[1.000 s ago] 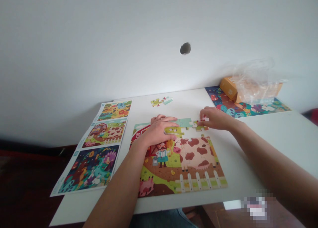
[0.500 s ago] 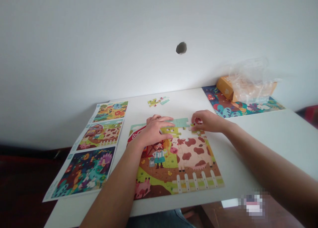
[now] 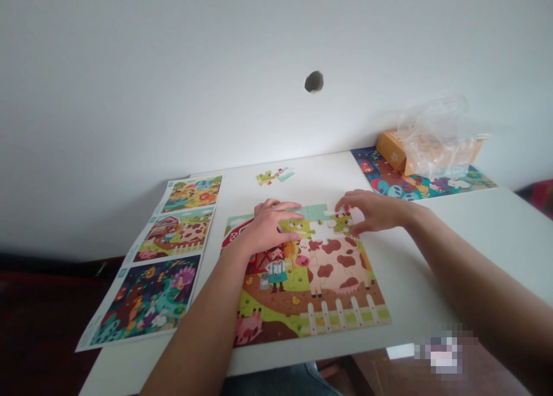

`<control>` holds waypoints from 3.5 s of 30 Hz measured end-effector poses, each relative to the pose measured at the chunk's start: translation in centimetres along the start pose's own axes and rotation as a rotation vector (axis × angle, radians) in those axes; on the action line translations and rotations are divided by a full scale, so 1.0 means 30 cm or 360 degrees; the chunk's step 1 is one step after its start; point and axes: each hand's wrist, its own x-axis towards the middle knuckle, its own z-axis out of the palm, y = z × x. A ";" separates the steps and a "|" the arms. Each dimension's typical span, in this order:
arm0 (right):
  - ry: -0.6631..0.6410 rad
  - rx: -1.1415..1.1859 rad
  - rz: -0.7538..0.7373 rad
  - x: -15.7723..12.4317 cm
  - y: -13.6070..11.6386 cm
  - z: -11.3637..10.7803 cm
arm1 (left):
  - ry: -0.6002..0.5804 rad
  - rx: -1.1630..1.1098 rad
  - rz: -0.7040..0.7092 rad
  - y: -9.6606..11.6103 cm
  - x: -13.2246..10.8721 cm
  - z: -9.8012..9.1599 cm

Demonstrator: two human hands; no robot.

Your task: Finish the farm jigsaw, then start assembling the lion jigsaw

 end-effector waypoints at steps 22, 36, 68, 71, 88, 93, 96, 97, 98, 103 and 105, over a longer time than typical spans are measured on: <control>-0.0112 0.0116 -0.0011 0.010 -0.011 -0.001 | 0.0023 0.0031 -0.0002 -0.008 0.000 0.001; 0.0110 -0.0025 0.0067 0.034 -0.036 0.049 | 0.0073 0.0066 0.0033 -0.030 -0.004 0.004; 0.0352 0.0060 -0.0107 0.083 -0.018 0.096 | 0.0481 0.0363 -0.1228 -0.272 0.274 -0.056; 0.0389 0.0055 -0.0143 0.088 -0.012 0.103 | 0.0414 0.0329 -0.1293 -0.282 0.280 -0.059; 0.0523 0.0116 -0.0213 0.091 -0.023 0.106 | 0.0762 -0.0873 -0.0415 0.074 0.169 0.003; 0.0678 0.0313 -0.0243 0.081 -0.097 0.114 | 0.0674 -0.1186 -0.0337 0.139 0.085 0.110; 0.0753 0.0584 -0.0032 0.087 -0.146 0.141 | 0.0689 -0.1270 -0.0369 0.123 0.074 0.111; 0.0766 0.0682 0.0034 0.092 -0.158 0.153 | 0.0707 -0.1285 -0.0381 0.119 0.072 0.105; 0.0776 0.0773 0.0075 0.097 -0.168 0.163 | 0.0730 -0.1295 -0.0389 0.117 0.070 0.098; 0.0801 0.1020 0.0145 0.125 -0.172 0.198 | 0.0867 -0.1361 -0.0448 0.104 0.062 0.074; 0.0840 0.1139 0.0221 0.133 -0.158 0.204 | 0.0870 -0.1439 -0.0529 0.098 0.062 0.073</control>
